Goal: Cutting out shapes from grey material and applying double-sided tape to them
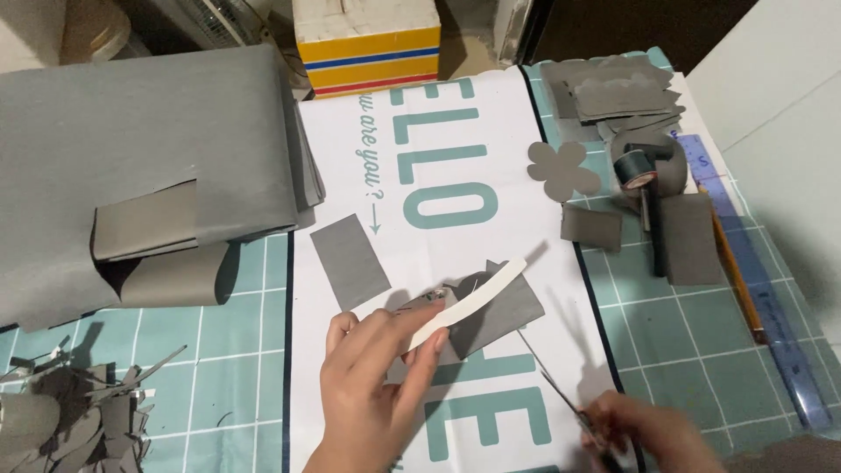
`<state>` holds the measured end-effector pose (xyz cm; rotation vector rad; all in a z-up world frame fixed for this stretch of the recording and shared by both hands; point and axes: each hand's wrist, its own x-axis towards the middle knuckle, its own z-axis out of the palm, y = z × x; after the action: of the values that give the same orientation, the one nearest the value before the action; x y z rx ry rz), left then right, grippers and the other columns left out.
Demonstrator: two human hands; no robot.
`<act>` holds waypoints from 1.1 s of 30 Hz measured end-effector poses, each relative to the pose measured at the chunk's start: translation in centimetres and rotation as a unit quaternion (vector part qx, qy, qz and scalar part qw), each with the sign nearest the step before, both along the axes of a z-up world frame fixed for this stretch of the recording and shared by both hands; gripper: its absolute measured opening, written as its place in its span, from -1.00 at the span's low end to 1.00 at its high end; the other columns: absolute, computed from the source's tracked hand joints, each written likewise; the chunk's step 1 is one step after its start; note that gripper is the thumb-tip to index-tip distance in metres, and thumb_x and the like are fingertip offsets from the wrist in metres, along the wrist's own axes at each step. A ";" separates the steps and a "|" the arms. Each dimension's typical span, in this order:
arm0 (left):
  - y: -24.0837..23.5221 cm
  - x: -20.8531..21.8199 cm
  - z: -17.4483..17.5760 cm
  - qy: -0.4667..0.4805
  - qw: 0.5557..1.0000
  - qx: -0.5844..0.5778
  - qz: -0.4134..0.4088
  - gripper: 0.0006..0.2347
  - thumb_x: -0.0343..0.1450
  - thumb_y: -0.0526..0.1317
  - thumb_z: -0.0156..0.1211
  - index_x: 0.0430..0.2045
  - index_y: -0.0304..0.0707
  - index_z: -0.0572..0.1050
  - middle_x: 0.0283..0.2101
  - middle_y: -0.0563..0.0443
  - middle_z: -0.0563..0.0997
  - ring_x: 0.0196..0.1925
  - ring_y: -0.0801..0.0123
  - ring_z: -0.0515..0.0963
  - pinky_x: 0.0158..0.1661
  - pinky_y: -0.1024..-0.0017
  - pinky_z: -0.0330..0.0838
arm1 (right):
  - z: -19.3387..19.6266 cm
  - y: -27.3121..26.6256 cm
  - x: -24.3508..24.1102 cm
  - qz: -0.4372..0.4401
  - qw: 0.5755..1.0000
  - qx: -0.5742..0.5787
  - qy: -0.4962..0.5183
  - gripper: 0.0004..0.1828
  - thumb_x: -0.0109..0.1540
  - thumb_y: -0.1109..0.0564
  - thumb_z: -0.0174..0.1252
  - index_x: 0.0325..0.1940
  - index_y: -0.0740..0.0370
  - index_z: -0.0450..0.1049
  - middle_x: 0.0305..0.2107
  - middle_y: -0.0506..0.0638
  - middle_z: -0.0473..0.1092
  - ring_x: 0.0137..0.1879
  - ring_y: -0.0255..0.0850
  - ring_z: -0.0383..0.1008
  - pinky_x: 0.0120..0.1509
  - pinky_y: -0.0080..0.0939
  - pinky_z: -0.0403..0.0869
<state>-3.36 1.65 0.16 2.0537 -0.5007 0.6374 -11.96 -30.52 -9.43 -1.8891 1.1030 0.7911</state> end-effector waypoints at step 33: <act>-0.5 -0.2 -0.3 -0.058 0.997 0.048 -0.015 -0.88 0.47 -0.23 0.25 -0.15 -0.13 0.59 -0.44 0.26 0.59 -0.57 0.55 0.34 -0.28 0.46 0.03 | 6.2 8.9 0.6 0.078 0.973 0.089 -0.197 -0.53 0.00 0.27 0.80 -0.61 0.41 0.52 -0.65 0.06 0.23 -0.49 -0.16 0.16 -0.36 -0.20 0.20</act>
<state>-3.54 1.15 -0.12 2.1023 -0.6392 0.7304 -11.35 -21.62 -3.21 -1.8889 0.6248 0.5437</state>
